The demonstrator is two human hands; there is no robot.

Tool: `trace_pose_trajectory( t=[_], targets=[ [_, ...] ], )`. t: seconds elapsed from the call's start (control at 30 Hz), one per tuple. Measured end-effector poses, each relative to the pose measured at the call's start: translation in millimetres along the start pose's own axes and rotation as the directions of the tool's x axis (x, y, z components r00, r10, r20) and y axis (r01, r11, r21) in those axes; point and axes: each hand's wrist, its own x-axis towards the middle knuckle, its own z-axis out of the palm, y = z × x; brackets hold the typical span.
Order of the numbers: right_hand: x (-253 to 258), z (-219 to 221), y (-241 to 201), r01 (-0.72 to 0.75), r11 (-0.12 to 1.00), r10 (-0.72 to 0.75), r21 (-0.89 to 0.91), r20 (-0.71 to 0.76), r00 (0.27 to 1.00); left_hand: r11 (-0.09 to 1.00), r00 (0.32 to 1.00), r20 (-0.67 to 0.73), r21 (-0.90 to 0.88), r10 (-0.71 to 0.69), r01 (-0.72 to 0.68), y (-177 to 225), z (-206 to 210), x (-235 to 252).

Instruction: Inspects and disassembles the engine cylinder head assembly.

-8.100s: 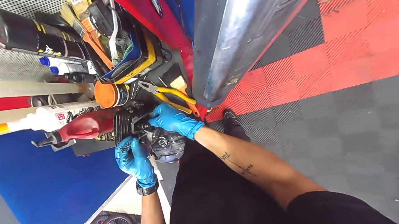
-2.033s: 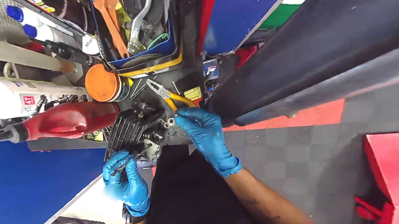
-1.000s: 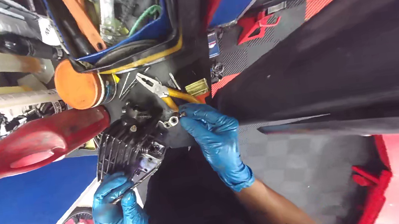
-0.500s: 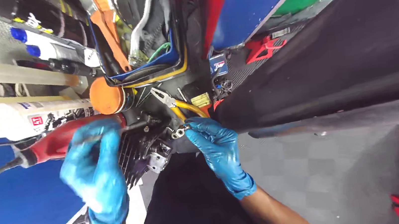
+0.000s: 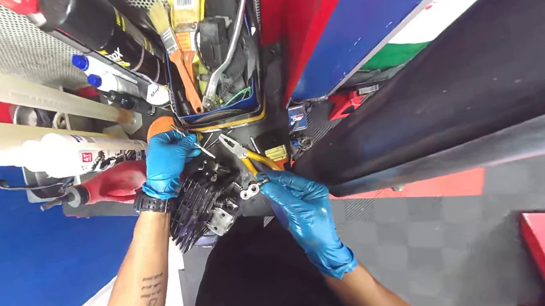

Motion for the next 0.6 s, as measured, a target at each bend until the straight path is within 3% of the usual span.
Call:
trace_pose_trajectory(
  t=[0.07, 0.17, 0.23, 0.3, 0.33, 0.4, 0.6],
  targets=[
    [0.6, 2.3, -7.5, -0.001, 1.0, 0.001, -0.008, 0.012, 1.0, 0.992, 1.0, -0.021, 0.124, 0.02, -0.017, -1.0, -4.2, -4.6],
    [3.4, 7.1, -23.2, -0.008, 0.998, 0.01, -0.057, 0.035, 0.999, 0.943, 0.955, -0.097, 0.214, 0.281, -0.255, 4.9, -13.8, -43.2],
    [5.8, 13.0, -35.5, -0.011, 0.995, 0.016, -0.101, 0.048, 0.999, 0.875, 0.873, -0.058, 0.054, 0.484, -0.482, 8.4, -14.4, -77.5],
    [7.6, 21.0, -48.3, -0.01, 0.991, 0.018, -0.131, 0.064, 0.998, 0.794, 0.801, 0.037, -0.169, 0.597, -0.584, 7.5, -7.0, -107.1],
    [8.2, 25.6, -54.6, -0.011, 0.991, 0.021, -0.133, 0.075, 0.997, 0.764, 0.772, 0.075, -0.237, 0.631, -0.6, 3.9, -1.5, -117.8],
    [8.9, 34.6, -64.7, -0.011, 0.993, 0.023, -0.121, 0.102, 0.995, 0.712, 0.716, 0.07, -0.212, 0.695, -0.67, -7.2, 9.5, -130.8],
    [9.0, 51.7, -77.6, -0.071, 0.996, 0.081, -0.06, 0.186, 0.979, 0.634, 0.635, -0.197, -0.08, 0.747, -0.769, -11.2, 17.1, -146.9]
  ],
)
